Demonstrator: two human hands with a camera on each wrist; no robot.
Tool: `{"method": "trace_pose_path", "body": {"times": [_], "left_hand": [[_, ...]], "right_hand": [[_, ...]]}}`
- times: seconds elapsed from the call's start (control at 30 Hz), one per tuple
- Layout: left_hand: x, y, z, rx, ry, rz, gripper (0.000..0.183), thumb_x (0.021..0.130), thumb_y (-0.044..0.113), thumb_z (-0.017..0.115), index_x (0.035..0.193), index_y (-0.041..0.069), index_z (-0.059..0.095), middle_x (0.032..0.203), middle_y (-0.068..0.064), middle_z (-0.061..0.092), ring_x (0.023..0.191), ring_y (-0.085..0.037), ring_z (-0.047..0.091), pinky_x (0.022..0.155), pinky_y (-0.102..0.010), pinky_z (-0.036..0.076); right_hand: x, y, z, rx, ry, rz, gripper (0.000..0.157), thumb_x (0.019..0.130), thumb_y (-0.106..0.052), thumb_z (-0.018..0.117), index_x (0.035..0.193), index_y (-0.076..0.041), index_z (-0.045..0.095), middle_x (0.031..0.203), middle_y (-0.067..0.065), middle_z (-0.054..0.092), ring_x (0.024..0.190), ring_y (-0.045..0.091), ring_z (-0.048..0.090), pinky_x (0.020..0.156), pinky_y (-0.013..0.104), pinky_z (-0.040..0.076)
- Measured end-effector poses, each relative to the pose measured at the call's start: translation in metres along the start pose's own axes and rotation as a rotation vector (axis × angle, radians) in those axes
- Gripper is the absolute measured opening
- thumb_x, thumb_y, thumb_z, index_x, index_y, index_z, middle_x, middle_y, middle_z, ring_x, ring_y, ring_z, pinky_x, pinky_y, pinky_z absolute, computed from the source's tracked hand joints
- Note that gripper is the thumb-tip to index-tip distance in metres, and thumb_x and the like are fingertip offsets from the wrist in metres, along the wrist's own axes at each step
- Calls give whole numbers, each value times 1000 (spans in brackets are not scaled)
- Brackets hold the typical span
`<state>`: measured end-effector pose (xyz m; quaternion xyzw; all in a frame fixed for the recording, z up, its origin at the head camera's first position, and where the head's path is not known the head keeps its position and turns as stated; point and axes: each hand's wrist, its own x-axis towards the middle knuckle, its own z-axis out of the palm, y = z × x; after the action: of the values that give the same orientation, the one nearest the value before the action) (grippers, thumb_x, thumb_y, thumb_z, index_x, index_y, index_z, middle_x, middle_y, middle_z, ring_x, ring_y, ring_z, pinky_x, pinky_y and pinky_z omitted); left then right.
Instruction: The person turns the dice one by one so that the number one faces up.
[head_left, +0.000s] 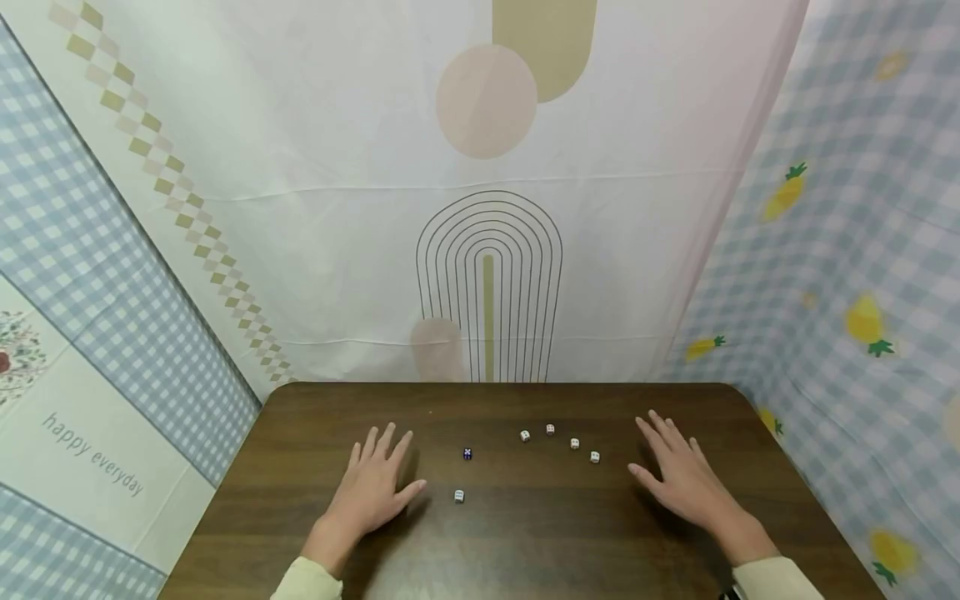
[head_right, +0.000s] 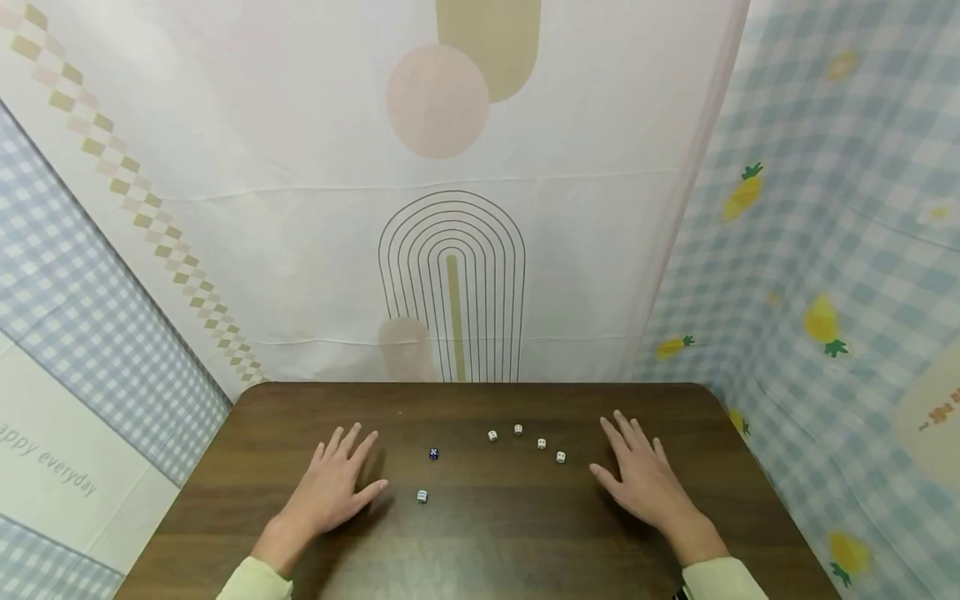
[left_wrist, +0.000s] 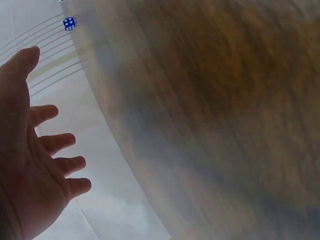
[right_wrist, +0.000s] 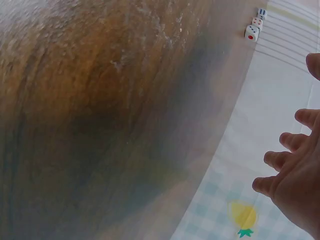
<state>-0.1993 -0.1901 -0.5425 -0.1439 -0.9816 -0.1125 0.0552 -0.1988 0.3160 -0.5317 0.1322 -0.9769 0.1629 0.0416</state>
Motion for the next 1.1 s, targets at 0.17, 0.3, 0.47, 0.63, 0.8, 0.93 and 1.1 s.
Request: {"method": "trace_pose_path", "body": {"times": [0.17, 0.3, 0.47, 0.63, 0.8, 0.93, 1.1], "left_hand": [[0, 4, -1, 20, 7, 47, 79, 94, 56, 67, 155, 12, 45, 162, -24, 38, 149, -49, 33, 115, -68, 30], [0, 9, -1, 21, -3, 84, 79, 94, 56, 66, 156, 13, 44, 162, -23, 38, 149, -49, 34, 115, -67, 31], [2, 17, -2, 26, -22, 125, 79, 96, 58, 63, 158, 13, 42, 163, -21, 37, 150, -47, 34, 117, -65, 30], [6, 24, -2, 57, 0, 216, 77, 96, 56, 63, 155, 10, 46, 159, -22, 42, 147, -45, 39, 116, -64, 34], [8, 30, -1, 87, -5, 298, 76, 96, 56, 64, 152, 7, 49, 157, -22, 45, 145, -44, 42, 115, -62, 36], [10, 33, 2, 115, -57, 336, 76, 97, 59, 59, 154, 10, 46, 160, -21, 42, 148, -42, 40, 117, -60, 34], [12, 39, 4, 160, -87, 393, 75, 99, 59, 56, 155, 11, 46, 160, -20, 42, 149, -40, 39, 118, -58, 33]], "right_hand": [[2, -6, 4, 5, 8, -36, 78, 101, -46, 63, 163, -12, 29, 168, 24, 22, 150, 54, 24, 110, 79, 21], [3, -14, 5, 14, 11, -52, 78, 100, -44, 64, 163, -12, 29, 168, 24, 22, 150, 54, 24, 110, 78, 22], [3, -22, 9, -10, 18, -82, 77, 99, -41, 66, 162, -12, 31, 168, 23, 24, 149, 52, 28, 110, 76, 27], [5, -29, 17, -52, 55, -156, 78, 95, -37, 73, 158, -7, 37, 163, 24, 33, 145, 48, 39, 109, 69, 37], [9, -36, 24, -134, 67, -225, 78, 92, -38, 76, 155, -4, 43, 158, 24, 42, 142, 45, 45, 110, 64, 40], [12, -38, 27, -186, 28, -236, 75, 93, -41, 74, 154, -7, 46, 160, 22, 41, 144, 44, 43, 111, 66, 38], [16, -35, 31, -221, 11, -264, 72, 94, -44, 71, 153, -10, 48, 162, 18, 40, 147, 42, 41, 112, 66, 36]]}}
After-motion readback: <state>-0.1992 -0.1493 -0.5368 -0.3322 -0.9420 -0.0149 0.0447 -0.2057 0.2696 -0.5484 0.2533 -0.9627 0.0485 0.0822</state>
